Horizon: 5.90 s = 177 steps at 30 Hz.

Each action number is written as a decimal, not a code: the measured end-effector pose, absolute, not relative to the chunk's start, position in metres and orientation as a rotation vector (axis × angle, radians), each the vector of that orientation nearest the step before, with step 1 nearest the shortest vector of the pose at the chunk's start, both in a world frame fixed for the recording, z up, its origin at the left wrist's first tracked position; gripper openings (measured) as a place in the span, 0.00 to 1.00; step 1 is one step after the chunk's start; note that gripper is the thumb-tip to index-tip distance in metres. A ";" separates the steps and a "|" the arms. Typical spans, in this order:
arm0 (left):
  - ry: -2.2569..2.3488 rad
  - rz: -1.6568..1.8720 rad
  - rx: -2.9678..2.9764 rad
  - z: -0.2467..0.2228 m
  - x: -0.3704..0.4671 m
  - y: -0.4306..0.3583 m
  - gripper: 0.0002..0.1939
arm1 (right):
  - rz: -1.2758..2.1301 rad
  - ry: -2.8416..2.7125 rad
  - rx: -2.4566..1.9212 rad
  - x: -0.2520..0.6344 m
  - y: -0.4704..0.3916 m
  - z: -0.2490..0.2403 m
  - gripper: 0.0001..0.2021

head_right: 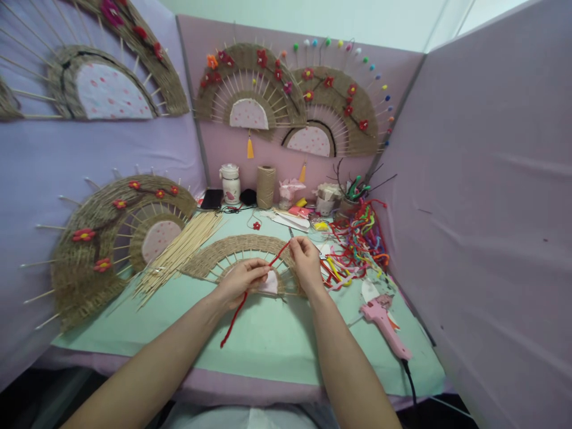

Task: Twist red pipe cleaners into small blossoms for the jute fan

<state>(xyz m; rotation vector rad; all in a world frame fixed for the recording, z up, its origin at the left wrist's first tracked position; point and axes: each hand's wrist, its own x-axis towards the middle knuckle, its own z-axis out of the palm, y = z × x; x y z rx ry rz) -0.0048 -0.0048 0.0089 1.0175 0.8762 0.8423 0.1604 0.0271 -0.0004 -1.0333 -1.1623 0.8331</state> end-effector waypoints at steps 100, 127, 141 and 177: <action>0.795 1.472 1.505 0.016 -0.016 -0.002 0.05 | 1.539 -1.032 -0.856 0.124 -0.006 0.015 0.11; 0.956 1.194 1.991 0.003 -0.020 0.009 0.10 | 1.541 -1.018 -0.907 0.129 -0.003 0.016 0.17; 1.010 1.103 1.329 0.005 -0.018 0.008 0.14 | 1.038 -1.494 -1.016 0.140 -0.002 0.015 0.10; 1.013 1.221 1.440 0.011 -0.020 0.008 0.19 | 0.868 -1.529 -1.102 0.139 -0.001 0.012 0.09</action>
